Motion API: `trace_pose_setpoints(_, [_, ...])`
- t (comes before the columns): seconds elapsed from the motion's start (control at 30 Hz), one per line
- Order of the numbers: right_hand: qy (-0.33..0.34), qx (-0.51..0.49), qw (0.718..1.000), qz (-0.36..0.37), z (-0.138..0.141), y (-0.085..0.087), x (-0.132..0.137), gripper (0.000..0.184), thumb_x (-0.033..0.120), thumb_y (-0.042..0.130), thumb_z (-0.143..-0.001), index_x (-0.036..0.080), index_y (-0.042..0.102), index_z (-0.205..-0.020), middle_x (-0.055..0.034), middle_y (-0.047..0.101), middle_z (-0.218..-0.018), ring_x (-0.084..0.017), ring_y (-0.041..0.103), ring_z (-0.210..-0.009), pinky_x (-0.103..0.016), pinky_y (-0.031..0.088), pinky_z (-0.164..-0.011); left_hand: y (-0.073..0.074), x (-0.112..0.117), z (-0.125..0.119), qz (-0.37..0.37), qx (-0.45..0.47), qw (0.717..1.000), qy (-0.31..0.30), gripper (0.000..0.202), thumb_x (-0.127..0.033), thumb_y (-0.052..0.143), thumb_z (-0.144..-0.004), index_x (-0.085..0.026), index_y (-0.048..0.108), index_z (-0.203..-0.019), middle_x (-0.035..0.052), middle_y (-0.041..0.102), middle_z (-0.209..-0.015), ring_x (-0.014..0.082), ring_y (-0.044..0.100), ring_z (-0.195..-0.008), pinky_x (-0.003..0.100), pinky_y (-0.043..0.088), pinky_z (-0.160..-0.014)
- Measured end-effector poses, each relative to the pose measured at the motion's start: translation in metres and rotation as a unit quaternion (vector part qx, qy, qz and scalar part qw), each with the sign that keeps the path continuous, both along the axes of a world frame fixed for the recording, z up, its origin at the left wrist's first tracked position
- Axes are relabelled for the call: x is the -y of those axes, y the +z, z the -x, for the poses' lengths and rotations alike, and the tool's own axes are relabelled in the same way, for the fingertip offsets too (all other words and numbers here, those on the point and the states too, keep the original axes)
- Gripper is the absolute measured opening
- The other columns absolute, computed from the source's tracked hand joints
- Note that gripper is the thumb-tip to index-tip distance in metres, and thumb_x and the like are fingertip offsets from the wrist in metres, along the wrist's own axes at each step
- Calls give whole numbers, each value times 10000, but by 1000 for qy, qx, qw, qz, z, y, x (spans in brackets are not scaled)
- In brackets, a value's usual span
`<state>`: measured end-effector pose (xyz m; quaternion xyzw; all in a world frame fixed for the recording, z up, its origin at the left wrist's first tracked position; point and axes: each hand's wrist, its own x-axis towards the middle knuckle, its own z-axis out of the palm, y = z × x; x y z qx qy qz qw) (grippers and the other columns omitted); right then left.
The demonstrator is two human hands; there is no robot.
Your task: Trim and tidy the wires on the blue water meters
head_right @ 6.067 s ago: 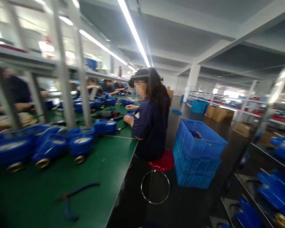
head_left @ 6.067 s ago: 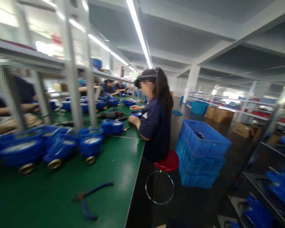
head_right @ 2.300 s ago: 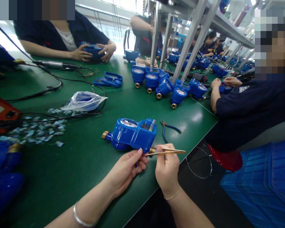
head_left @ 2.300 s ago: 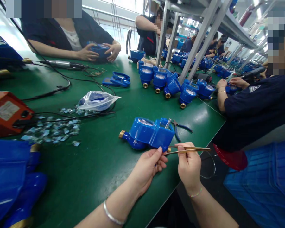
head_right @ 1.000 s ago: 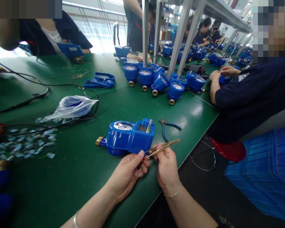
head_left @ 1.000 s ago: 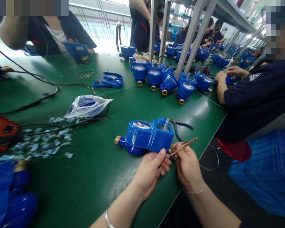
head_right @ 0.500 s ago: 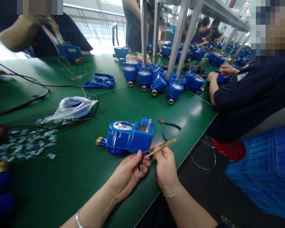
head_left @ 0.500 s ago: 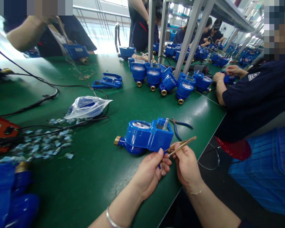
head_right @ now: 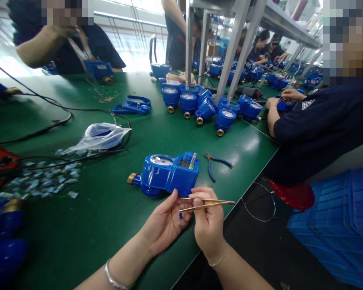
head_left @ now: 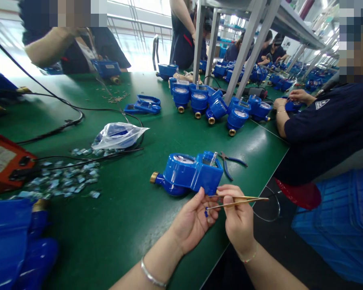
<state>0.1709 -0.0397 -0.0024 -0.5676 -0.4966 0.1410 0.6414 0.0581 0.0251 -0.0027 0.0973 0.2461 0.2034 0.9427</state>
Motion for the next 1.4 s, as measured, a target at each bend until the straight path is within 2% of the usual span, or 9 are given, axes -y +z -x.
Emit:
trace_pose_setpoints(0.23, [79,81,994,9,-2,2,0,172,189,457,-940,227,621,-973,-56,611,-1050,-226,552,-995,-421,443,-860,-3,1,0,13,15,1000,19,175,-165,495,-853,-63,636,-842,75,666,-727,115,611,-577,174,497,-540])
trace_pose_setpoints(0.6, [70,20,997,-8,-7,4,1,188,204,436,-962,218,624,-957,-52,605,-974,-211,576,-950,-383,457,-833,-5,0,-1,8,-13,1000,22,196,-161,490,-861,-30,635,-842,84,649,-717,110,605,-558,162,475,-498])
trace_pose_setpoints(0.8, [144,6,990,8,4,-3,18,160,214,461,-951,207,621,-961,-67,596,-1000,-222,572,-961,-379,464,-841,2,7,0,-15,-42,998,46,158,-154,501,-860,-58,626,-859,63,619,-709,102,576,-581,201,494,-584])
trace_pose_setpoints(0.9, [125,-41,991,4,3,-8,18,180,235,449,-961,204,626,-948,-65,599,-968,-220,574,-938,-366,478,-820,4,10,1,-35,-66,996,49,143,-140,515,-848,-41,618,-858,87,618,-761,116,593,-648,211,494,-648])
trace_pose_setpoints(1.07, [21,-123,992,20,-4,-28,24,217,342,481,-949,175,620,-954,-83,586,-983,-202,586,-800,-313,514,-681,7,25,14,-72,-175,979,81,116,-57,470,-798,-62,573,-851,81,593,-767,99,574,-633,195,461,-650])
trace_pose_setpoints(1.2, [-42,-25,993,109,-19,-59,38,333,465,495,-921,166,639,-903,-77,609,-921,-208,606,-778,-282,512,-680,27,47,51,-113,-261,952,112,264,52,422,-657,-77,570,-833,47,570,-741,77,530,-600,173,401,-589])
trace_pose_setpoints(1.3, [-15,38,994,101,-32,-82,39,346,473,482,-924,169,645,-902,-77,621,-905,-208,628,-753,-264,518,-662,61,46,87,-221,-355,901,112,299,41,423,-611,-107,576,-822,9,546,-701,77,489,-613,165,358,-555])
trace_pose_setpoints(1.33, [-3,57,994,92,-35,-88,38,342,469,475,-929,173,645,-909,-74,625,-903,-204,633,-740,-256,517,-652,75,39,97,-292,-407,860,100,286,19,424,-633,-122,575,-831,-2,541,-695,81,484,-623,167,365,-564])
trace_pose_setpoints(1.4, [13,92,993,78,-36,-93,35,330,463,465,-935,187,644,-916,-62,634,-899,-199,638,-738,-246,510,-652,104,11,112,-445,-511,733,65,276,-15,401,-692,-145,576,-862,-11,554,-707,92,493,-636,181,395,-589])
